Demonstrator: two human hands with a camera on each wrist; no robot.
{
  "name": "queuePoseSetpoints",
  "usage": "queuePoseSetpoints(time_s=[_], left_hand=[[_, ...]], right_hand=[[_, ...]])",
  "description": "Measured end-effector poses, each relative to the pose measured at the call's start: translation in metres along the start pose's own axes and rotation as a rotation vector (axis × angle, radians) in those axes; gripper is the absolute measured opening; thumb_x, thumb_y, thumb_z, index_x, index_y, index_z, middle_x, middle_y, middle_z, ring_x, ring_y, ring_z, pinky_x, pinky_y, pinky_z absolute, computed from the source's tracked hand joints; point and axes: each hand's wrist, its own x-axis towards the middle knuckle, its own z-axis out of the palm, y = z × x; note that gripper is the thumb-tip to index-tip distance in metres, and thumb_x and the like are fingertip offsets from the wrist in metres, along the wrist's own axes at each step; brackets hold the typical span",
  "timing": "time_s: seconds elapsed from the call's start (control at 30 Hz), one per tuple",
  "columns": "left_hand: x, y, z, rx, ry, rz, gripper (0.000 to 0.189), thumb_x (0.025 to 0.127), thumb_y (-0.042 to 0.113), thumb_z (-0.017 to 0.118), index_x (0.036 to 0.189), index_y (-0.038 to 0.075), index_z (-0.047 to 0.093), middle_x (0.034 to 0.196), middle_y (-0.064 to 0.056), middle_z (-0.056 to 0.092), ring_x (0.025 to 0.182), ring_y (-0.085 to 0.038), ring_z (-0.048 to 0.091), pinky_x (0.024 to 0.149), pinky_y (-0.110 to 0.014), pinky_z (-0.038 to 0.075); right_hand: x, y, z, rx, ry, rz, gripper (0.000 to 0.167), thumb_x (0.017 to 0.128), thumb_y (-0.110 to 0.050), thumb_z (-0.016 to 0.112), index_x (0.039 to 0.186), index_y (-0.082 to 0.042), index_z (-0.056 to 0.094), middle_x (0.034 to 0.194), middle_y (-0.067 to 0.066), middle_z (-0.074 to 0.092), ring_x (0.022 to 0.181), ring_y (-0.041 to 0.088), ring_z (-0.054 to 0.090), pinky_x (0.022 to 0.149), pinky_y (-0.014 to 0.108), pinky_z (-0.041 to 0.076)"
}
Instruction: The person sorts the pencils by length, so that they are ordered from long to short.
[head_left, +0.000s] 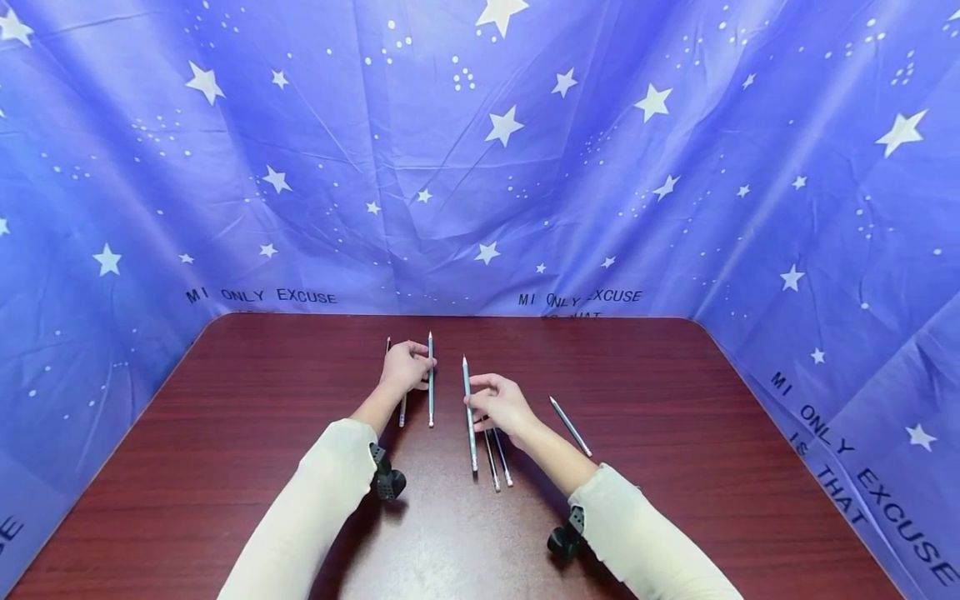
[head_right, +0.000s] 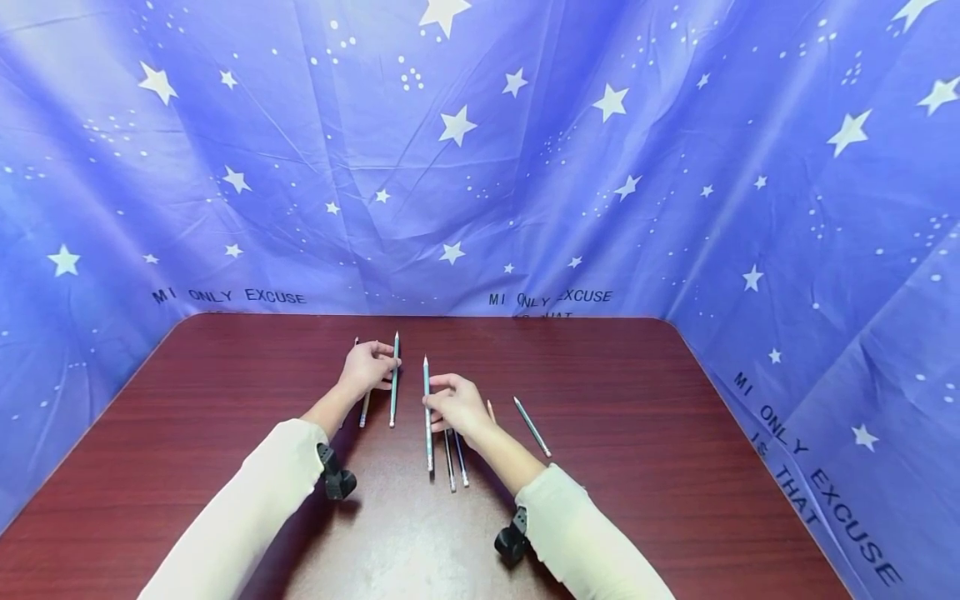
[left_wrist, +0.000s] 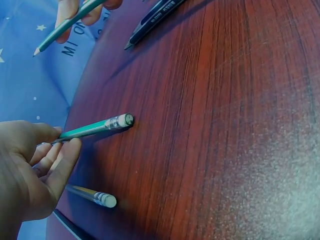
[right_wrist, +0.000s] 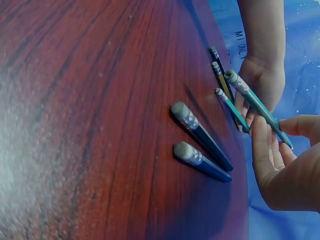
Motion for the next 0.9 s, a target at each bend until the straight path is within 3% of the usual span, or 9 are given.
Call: queuePoseSetpoints(time_s=[0.23,0.47,0.67,0.9], left_hand=[[0.002,-0.005,0.002,0.026,-0.015,0.004,0.027,0.084,0.003,0.065,0.109,-0.005,0.058,0.081,-0.01,0.063,0.053,-0.011,0.056,0.053,-0.031,0.058],[0.001,-0.004,0.005,0.086,-0.016,0.0,0.029,0.084,0.003,0.065,0.11,-0.006,0.059,0.084,-0.015,0.066,0.054,-0.011,0.056,0.053,-0.029,0.058],[-0.002,-0.001,0.006,0.168,-0.011,-0.003,0.03,0.084,0.004,0.065,0.112,-0.006,0.058,0.095,-0.021,0.067,0.057,-0.012,0.06,0.052,-0.026,0.057],[-0.005,0.001,0.007,0.35,0.009,0.049,0.031,0.085,0.01,0.066,0.112,-0.003,0.06,0.098,-0.021,0.068,0.052,-0.016,0.067,0.049,-0.023,0.055]], right_hand=[[0.002,0.001,-0.005,-0.016,0.006,0.008,0.04,0.085,-0.003,0.057,0.124,0.001,0.051,0.1,0.023,0.066,0.06,0.011,0.055,0.054,0.025,0.056],[-0.005,-0.011,-0.006,-0.015,-0.018,0.016,0.042,0.085,-0.001,0.057,0.126,0.005,0.048,0.082,0.004,0.064,0.06,0.012,0.056,0.056,0.027,0.057],[0.004,0.0,-0.006,0.005,0.012,0.015,0.041,0.084,-0.003,0.06,0.124,0.001,0.052,0.096,0.02,0.066,0.058,0.011,0.056,0.051,0.024,0.056],[0.005,-0.003,-0.006,0.002,0.03,0.011,0.039,0.084,-0.001,0.058,0.122,0.0,0.053,0.1,0.026,0.064,0.056,0.01,0.055,0.05,0.022,0.055]])
